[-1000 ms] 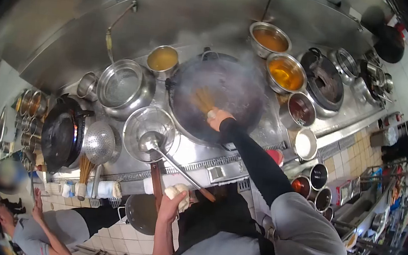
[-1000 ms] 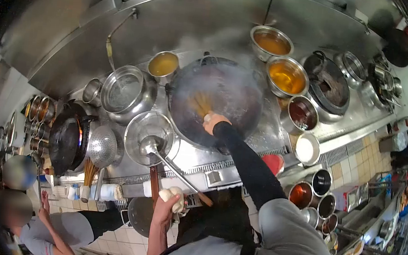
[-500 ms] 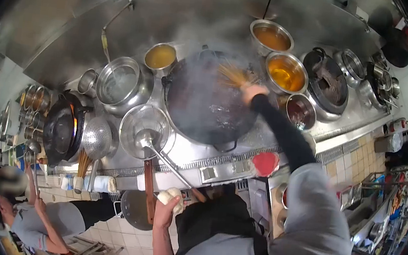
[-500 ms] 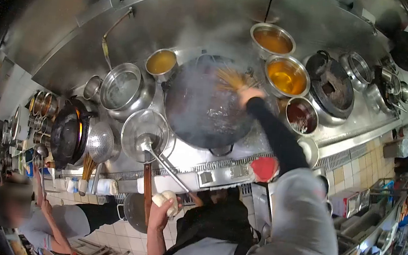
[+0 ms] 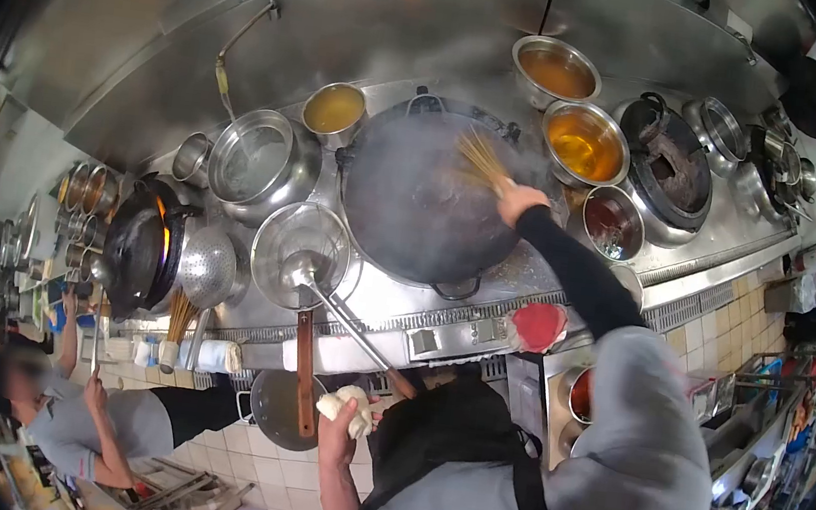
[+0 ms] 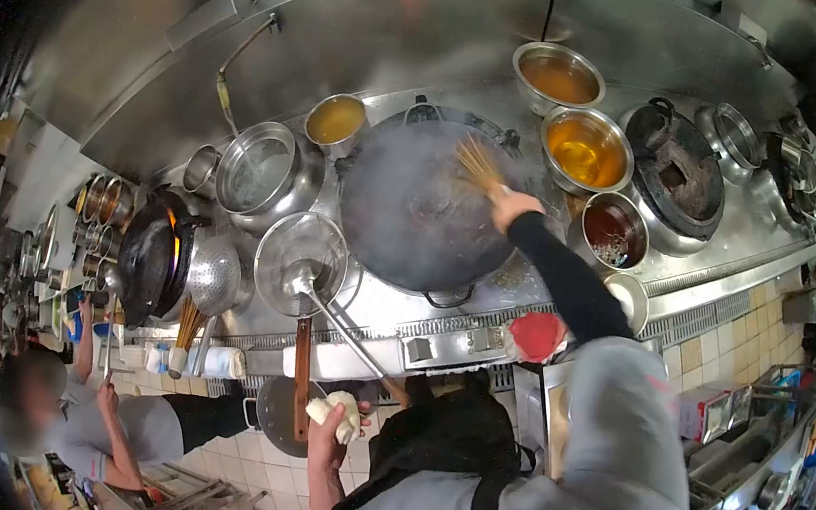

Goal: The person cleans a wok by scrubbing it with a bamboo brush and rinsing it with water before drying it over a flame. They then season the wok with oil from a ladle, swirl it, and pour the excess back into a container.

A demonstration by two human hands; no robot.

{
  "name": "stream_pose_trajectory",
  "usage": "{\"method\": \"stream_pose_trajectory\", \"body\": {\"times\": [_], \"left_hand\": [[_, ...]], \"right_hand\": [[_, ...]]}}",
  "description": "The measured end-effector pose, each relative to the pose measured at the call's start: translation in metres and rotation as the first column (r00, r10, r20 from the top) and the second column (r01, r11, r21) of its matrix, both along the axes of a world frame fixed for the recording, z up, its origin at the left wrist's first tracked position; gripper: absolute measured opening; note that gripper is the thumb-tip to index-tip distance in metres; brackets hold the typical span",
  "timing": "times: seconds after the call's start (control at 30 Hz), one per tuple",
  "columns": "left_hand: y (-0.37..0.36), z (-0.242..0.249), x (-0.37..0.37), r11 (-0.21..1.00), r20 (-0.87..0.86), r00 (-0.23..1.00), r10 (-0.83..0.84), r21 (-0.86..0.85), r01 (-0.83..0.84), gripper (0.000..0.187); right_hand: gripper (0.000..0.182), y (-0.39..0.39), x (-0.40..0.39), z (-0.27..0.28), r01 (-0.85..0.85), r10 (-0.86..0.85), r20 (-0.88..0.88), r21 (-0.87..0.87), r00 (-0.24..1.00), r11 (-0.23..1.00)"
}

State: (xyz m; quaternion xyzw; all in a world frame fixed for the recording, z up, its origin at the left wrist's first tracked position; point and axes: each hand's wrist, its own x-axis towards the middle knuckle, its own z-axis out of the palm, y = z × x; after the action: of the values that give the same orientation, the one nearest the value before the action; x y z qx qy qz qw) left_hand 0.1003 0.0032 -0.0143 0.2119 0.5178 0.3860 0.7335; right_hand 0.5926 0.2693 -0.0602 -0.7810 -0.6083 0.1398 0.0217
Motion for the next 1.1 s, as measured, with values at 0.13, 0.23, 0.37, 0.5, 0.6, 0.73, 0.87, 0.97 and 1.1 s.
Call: {"method": "stream_pose_trajectory", "body": {"times": [0.13,0.23,0.37,0.5,0.6,0.73,0.87,0.97,1.1], "left_hand": [[0.011,0.001,0.024,0.997,0.001,1.000,-0.025,0.072,0.025,0.033],[0.025,0.017,0.056,0.998,0.179,0.982,0.063,-0.014,-0.061,0.033],[0.052,0.009,0.070,0.997,0.293,0.956,-0.020,-0.067,0.041,0.032],[0.081,-0.005,0.109,0.998,0.155,0.987,0.050,-0.042,-0.044,0.027],[0.099,-0.027,0.134,0.998,0.152,0.988,-0.008,-0.068,0.018,0.030],[0.122,-0.054,0.178,0.962,0.215,0.972,-0.095,-0.232,0.145,0.044],[0.144,-0.073,0.228,0.936,0.057,0.995,-0.078,-0.339,0.092,0.039],[0.168,-0.110,0.246,0.941,-0.036,0.997,-0.069,-0.334,0.053,0.026],[0.151,-0.103,0.249,0.976,0.020,0.998,0.065,-0.210,-0.059,0.020]], "right_hand": [[0.035,0.061,-0.117,-0.023,0.182,-0.156,-0.334,0.049,0.930,0.982],[0.022,0.093,-0.160,-0.096,-0.577,0.605,-0.017,0.277,0.796,0.768],[0.028,0.006,-0.181,-0.031,-0.636,0.634,-0.054,-0.026,0.771,0.771],[0.038,-0.082,-0.100,0.069,-0.558,0.577,-0.099,-0.429,0.810,0.710],[0.035,-0.094,0.015,0.116,-0.393,0.450,-0.013,-0.513,0.893,0.763],[0.050,-0.148,0.087,0.118,-0.055,0.068,-0.097,0.130,0.993,0.990],[0.067,-0.231,0.074,-0.003,0.386,-0.071,-0.588,0.432,0.806,0.815],[0.060,-0.302,0.012,-0.030,0.673,-0.249,-0.968,-0.164,0.031,0.721],[0.066,-0.352,-0.016,-0.048,0.660,-0.304,-0.935,-0.347,-0.184,0.666]]}}
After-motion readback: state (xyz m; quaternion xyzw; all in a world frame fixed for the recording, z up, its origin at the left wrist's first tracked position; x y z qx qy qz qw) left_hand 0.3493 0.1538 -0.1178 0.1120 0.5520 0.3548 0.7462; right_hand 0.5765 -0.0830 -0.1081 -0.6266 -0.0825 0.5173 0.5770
